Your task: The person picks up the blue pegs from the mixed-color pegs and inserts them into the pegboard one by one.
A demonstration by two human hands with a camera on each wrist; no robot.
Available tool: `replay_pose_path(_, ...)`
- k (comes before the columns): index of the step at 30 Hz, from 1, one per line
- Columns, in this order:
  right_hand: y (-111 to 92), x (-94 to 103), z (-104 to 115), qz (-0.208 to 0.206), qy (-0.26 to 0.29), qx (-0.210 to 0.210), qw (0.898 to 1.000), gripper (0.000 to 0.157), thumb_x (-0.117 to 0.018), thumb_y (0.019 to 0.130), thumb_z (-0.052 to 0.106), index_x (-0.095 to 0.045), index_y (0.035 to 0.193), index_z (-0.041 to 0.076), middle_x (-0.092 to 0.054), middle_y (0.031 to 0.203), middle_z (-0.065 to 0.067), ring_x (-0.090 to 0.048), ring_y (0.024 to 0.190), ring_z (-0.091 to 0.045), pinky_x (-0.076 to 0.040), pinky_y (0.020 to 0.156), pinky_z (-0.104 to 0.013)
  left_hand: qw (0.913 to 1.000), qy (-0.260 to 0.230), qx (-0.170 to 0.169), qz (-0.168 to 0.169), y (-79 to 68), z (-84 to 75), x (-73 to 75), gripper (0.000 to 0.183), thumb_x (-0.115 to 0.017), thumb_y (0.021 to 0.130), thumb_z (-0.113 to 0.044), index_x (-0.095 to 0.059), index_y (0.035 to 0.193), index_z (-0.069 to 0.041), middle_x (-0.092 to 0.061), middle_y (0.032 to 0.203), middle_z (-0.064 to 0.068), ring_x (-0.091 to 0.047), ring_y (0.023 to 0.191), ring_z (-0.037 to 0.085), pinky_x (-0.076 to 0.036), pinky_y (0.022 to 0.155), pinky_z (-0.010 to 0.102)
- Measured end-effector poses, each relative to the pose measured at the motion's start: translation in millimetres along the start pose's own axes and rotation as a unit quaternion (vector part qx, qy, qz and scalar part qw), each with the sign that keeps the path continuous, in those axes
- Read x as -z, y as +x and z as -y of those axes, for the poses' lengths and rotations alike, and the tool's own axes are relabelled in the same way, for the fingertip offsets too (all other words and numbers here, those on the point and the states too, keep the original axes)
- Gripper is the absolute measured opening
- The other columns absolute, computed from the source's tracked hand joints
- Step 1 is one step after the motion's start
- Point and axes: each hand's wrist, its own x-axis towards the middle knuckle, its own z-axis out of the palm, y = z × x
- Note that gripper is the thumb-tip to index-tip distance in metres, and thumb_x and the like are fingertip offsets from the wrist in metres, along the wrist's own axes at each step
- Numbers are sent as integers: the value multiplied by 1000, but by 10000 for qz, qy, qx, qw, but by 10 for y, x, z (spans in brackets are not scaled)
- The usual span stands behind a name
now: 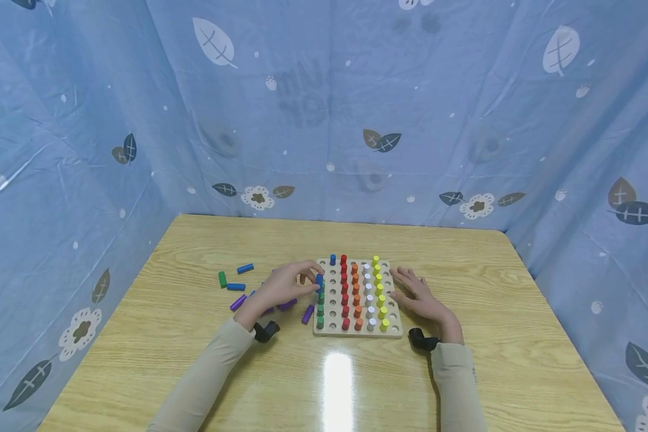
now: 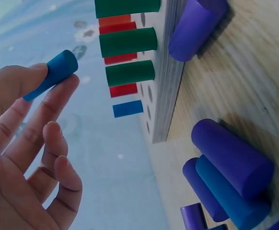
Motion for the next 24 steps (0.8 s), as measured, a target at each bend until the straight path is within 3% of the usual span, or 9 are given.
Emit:
replay_pose_path(5,-9,-1,1,-21,2,-35,10000,59,-52,96,20,-25,147,9,-10,152,-25,8,138,-45,12,103,-64,10000,-63,17,4,51,-25,3,28,-65,87,-29,-61,113,-19,-66,89,-11,-53,73,7,-42,59,24)
replay_pose_path(12,8,-7,-15,-54,12,47,10000,59,-52,95,20,-25,146,7,-11,151,-27,7,137,-46,12,102,-65,9996,251,109,-5,109,-53,24,28,-66,86,-31,-61,111,-22,-65,88,-12,-51,71,7,-41,58,25)
replay_pose_path(24,-9,-11,-22,-55,-30,61,10000,58,-52,95,18,-25,146,8,-11,151,-25,6,138,-46,11,102,-65,9991,382,-42,-188,224,-11,10,28,-67,85,-30,-61,111,-21,-64,87,-13,-50,69,8,-39,57,25)
